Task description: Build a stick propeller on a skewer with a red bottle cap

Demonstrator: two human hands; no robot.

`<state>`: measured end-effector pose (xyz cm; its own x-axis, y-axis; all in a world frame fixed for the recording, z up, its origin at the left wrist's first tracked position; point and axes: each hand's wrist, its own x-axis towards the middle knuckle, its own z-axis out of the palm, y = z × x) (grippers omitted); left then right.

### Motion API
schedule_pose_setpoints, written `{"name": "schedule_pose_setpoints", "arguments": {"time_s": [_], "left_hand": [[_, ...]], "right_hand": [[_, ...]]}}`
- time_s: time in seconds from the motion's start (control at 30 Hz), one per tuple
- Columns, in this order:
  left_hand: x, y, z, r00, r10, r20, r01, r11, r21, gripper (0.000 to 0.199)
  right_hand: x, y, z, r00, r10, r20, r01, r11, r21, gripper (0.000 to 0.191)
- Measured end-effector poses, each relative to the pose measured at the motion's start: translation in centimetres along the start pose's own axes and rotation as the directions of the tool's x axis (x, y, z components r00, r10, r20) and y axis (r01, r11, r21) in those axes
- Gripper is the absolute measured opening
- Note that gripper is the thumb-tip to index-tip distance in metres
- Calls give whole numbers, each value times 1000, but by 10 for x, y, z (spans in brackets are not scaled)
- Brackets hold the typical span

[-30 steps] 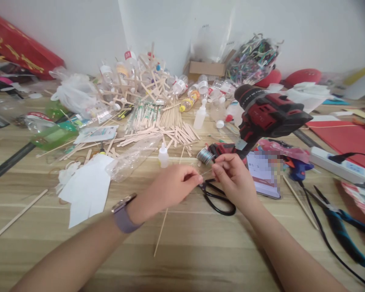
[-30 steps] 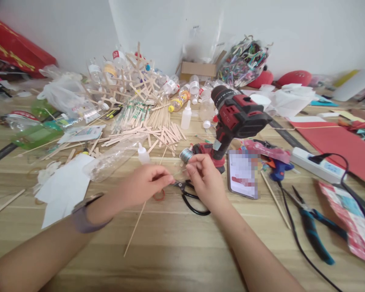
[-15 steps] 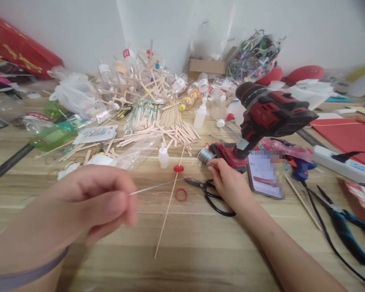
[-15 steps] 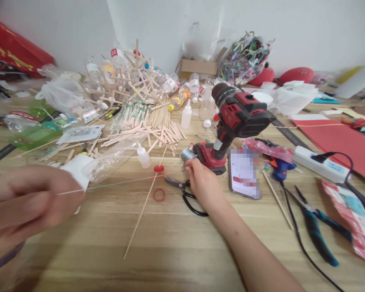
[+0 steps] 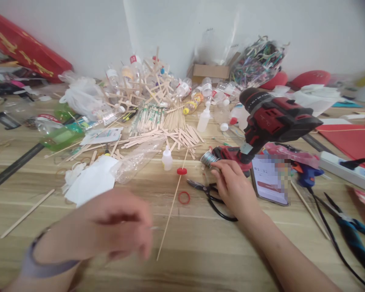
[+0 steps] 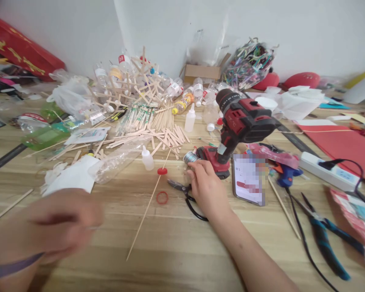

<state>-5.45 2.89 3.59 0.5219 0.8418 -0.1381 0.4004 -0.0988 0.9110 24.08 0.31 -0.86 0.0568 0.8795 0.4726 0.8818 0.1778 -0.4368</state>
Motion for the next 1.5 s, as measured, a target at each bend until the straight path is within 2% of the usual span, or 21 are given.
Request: {"name": "schedule_pose_setpoints", "arguments": {"time_s": [0.03, 0.07, 0.1, 0.13, 0.2, 0.23, 0.27, 0.33, 0.4, 0.5, 0.6, 0.67, 0.77, 0.87, 0.97, 1.07, 1.23, 1.33, 1.43, 1.5], "left_hand": [[3, 9, 5, 991, -9, 135, 7, 1000, 16, 30], [7, 17, 11, 944, -24, 329, 1, 998, 69, 30], [12, 24, 17, 914, -3, 406, -48, 992, 115, 31], [17, 29, 24, 902, 40, 430, -111, 984, 142, 31], [27, 31, 35, 918, 118, 378, -200, 963, 184, 30], [31, 29, 39, 932, 145, 332, -225, 950, 218, 31], [34, 25, 41, 941, 155, 300, -231, 943, 239, 30], [38, 16, 41, 951, 122, 284, -195, 950, 243, 29], [40, 9, 37, 946, 53, 320, -119, 974, 192, 30], [42, 3, 30, 961, 9, 276, -41, 993, 109, 33], [46, 1, 28, 997, -1, 79, -5, 997, 72, 32], [48, -2, 28, 994, -36, -99, 40, 999, 37, 32], [52, -8, 30, 933, -66, -353, 66, 998, -13, 30], [59, -10, 31, 881, 4, -473, 37, 996, 77, 33], [71, -8, 32, 875, 130, -466, -8, 967, 256, 42], [88, -4, 34, 878, 210, -430, -29, 920, 391, 43], [110, 3, 33, 889, 214, -406, -6, 890, 457, 26], [114, 15, 27, 875, 255, -411, -34, 880, 473, 20], [118, 29, 17, 852, 324, -411, -60, 840, 539, 24], [122, 36, 11, 852, 326, -409, -65, 842, 535, 22]], "right_hand": [[-3, -7, -2, 1000, -20, -3, 20, 999, 45, 26], [-6, -15, -4, 999, -33, 35, 25, 978, 206, 25], [-10, -24, -5, 992, -27, 127, -24, 925, 379, 27], [-14, -32, -5, 966, -13, 260, -132, 836, 533, 31], [-21, -47, -1, 876, -83, 475, -333, 608, 721, 46], [-23, -51, 1, 829, -108, 549, -410, 550, 728, 50], [-25, -54, 4, 799, -107, 591, -453, 539, 710, 43], [-24, -54, 9, 787, -92, 610, -437, 614, 657, 36], [-21, -48, 11, 803, -65, 592, -400, 677, 618, 40], [-16, -36, 10, 832, 23, 554, -421, 677, 603, 39], [-13, -28, 9, 862, 130, 491, -435, 687, 582, 38], [-11, -26, 9, 856, 180, 484, -465, 675, 572, 38], [-11, -27, 10, 863, 202, 463, -464, 682, 566, 38], [-13, -28, 13, 876, 174, 449, -433, 696, 574, 38], [-15, -29, 14, 860, 94, 502, -425, 678, 600, 36], [-17, -32, 14, 858, -24, 513, -331, 738, 588, 30], [-20, -35, 15, 845, -170, 507, -142, 842, 521, 27], [-20, -36, 17, 838, -193, 510, -115, 851, 512, 26], [-19, -36, 16, 833, -211, 511, -101, 851, 516, 24], [-19, -37, 15, 829, -220, 514, -89, 856, 509, 23]]}}
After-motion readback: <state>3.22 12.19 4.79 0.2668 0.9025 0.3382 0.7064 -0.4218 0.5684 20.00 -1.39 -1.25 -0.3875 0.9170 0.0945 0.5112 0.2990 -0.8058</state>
